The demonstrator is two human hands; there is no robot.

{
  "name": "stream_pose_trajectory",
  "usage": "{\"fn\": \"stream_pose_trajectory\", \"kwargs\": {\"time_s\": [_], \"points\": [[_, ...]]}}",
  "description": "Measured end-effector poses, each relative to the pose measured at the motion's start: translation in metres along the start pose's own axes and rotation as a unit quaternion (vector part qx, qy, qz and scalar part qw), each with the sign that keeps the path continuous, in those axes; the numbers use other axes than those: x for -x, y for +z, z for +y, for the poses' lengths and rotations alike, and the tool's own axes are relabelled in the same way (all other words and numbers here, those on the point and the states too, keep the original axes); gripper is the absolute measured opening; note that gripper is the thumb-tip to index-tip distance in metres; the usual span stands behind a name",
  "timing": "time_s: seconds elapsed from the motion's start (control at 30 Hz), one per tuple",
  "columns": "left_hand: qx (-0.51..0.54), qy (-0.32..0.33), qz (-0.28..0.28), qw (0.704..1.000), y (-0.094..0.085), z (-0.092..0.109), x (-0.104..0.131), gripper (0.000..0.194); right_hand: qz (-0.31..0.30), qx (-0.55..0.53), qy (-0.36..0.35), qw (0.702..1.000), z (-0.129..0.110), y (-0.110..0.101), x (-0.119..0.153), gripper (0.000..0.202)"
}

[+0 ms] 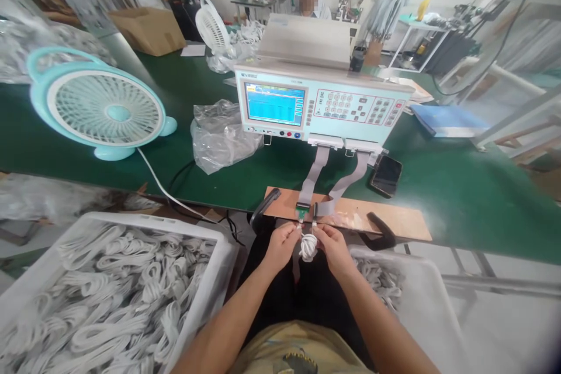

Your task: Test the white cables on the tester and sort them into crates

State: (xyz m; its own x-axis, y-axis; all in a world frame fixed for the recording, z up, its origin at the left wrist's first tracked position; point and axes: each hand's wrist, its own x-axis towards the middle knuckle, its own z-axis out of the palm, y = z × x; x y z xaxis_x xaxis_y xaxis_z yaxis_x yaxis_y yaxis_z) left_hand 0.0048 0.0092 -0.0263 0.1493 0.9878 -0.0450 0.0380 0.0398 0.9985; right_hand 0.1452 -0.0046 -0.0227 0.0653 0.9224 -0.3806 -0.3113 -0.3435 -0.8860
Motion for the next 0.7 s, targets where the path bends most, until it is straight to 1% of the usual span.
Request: {"fn": "stream_pose_trajectory", "kwargs": {"time_s": [0.13,0.3,0.43,0.53,0.7], "points": [[0.006,-0.003,-0.002,1.0,0.004,-0.001,0.0,0.031,-0.006,0.006,-0.005,1.0,0.0,-0.001,-0.001,0.027],[0.029,-0.022,0.031,0.999,0.007,-0.003,-0.001,0.031,-0.015,0.013,-0.018,1.0,0.004,-0.004,-0.003,0.026],[0.062,-0.052,0.054,0.995,0.012,-0.005,0.0,0.025,-0.016,0.015,-0.014,1.0,0.003,-0.004,-0.003,0.024],[0.088,-0.066,0.079,0.991,0.016,-0.006,0.003,0.025,-0.015,0.01,-0.013,1.0,0.002,-0.004,-0.003,0.023],[0.102,-0.088,0.085,0.987,0.021,-0.012,0.004,0.03,-0.013,0.017,-0.026,0.999,0.006,-0.005,-0.005,0.023]]}}
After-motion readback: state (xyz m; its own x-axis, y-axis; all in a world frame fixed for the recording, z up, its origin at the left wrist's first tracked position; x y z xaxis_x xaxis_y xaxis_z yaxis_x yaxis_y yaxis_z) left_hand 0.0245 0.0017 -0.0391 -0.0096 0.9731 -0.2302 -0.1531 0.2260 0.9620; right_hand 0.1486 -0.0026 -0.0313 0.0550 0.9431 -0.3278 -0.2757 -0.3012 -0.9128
